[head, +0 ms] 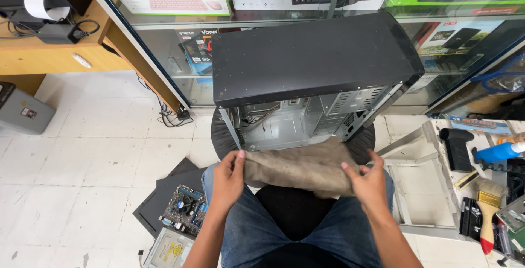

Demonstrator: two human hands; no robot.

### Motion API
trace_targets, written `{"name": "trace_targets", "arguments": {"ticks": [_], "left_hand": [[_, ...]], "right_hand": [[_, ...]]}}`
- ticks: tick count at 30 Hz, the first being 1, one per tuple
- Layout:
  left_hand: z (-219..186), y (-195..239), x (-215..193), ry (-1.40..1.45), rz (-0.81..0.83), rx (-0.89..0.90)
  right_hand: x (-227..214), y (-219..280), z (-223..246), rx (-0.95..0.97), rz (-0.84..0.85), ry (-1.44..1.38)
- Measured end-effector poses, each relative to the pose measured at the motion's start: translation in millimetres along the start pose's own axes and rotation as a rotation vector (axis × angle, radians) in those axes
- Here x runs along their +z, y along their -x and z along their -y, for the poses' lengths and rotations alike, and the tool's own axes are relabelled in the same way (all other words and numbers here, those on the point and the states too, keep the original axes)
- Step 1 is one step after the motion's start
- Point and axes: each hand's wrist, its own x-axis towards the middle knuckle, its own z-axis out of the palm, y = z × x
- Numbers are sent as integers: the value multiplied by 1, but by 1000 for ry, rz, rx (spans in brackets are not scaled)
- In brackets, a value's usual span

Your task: The person cleans a computer case by first brushing dust off a metal expansion bracket and the interior of the case. Then, they wipe the exterior surfaces of the case with a cloth, cleaning the top, front, and side panels.

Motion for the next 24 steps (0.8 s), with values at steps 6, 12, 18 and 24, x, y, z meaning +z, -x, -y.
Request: {"name": "trace_targets", "arguments": {"ticks": [6,12,18,24], "left_hand": [[-24,-1,-24,-65,-11,227],[-54,-4,-44,71,-8,260],[-46,-39,-64,93,74,330],[-87,-44,-64,163,189,534]], "right_hand": [[-13,-12,-10,-183,444,-341],[-19,-37,-1,-758,242,485],[-44,-61,47,-605,360,-51],[-17,-72,56,-559,338,-584]]}}
